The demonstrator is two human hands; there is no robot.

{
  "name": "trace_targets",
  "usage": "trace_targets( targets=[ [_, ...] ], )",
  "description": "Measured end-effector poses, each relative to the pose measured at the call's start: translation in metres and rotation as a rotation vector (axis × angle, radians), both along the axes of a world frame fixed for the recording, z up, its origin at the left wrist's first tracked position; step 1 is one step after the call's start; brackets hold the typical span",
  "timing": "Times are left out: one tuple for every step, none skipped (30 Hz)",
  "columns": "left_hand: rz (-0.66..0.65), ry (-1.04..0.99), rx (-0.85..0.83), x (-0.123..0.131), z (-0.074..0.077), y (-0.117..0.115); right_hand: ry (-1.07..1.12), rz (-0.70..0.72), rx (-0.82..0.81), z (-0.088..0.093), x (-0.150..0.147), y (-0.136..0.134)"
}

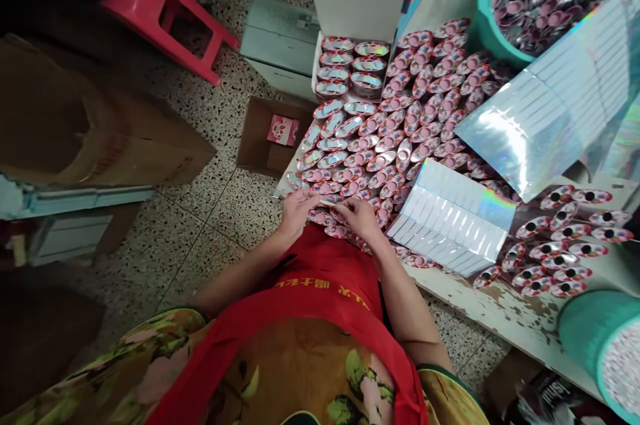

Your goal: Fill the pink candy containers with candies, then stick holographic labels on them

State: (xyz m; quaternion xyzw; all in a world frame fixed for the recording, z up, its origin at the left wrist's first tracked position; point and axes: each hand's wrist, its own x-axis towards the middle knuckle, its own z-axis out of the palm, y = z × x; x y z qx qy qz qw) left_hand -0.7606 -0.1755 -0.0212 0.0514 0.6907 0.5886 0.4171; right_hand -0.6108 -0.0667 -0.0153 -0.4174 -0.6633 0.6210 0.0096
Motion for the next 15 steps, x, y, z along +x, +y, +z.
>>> trace_targets(
  targets=[
    [0.018,0.030,-0.024,-0.006,-0.007,-0.008,-0.048,0.040,0.029,-0.001,-0.008,-0.004],
    [0.024,0.072,-0.047,-0.012,-0.013,-0.012,-0.093,0.062,0.061,-0.001,-0.017,-0.005],
    [0.025,0.127,-0.072,-0.018,-0.019,-0.013,-0.136,0.074,0.095,-0.001,-0.026,-0.005],
    [0.026,0.196,-0.100,-0.024,-0.024,-0.011,-0.180,0.080,0.128,0.000,-0.036,-0.003],
    [0.026,0.277,-0.133,-0.030,-0.029,-0.007,-0.224,0.085,0.167,0.002,-0.046,0.001],
    [0.023,0.367,-0.169,-0.035,-0.033,-0.002,-0.263,0.095,0.212,0.003,-0.057,0.007],
    [0.016,0.460,-0.207,-0.040,-0.035,0.003,-0.301,0.109,0.260,0.005,-0.067,0.013],
    [0.006,0.551,-0.249,-0.043,-0.036,0.008,-0.335,0.122,0.312,0.006,-0.076,0.019],
    [-0.008,0.634,-0.296,-0.045,-0.037,0.013,-0.367,0.135,0.365,0.007,-0.085,0.025],
    [-0.026,0.705,-0.345,-0.046,-0.036,0.016,-0.395,0.150,0.410,0.007,-0.092,0.030],
    [-0.044,0.760,-0.391,-0.047,-0.035,0.019,-0.421,0.166,0.445,0.006,-0.098,0.035],
    [-0.060,0.798,-0.432,-0.046,-0.034,0.021,-0.447,0.181,0.470,0.005,-0.102,0.037],
    [-0.074,0.823,-0.466,-0.045,-0.033,0.022,-0.470,0.197,0.489,0.004,-0.105,0.039],
    [-0.087,0.838,-0.493,-0.044,-0.031,0.023,-0.489,0.212,0.506,0.003,-0.107,0.039],
    [-0.102,0.848,-0.515,-0.042,-0.031,0.023,-0.507,0.224,0.520,0.002,-0.109,0.038]
  ],
)
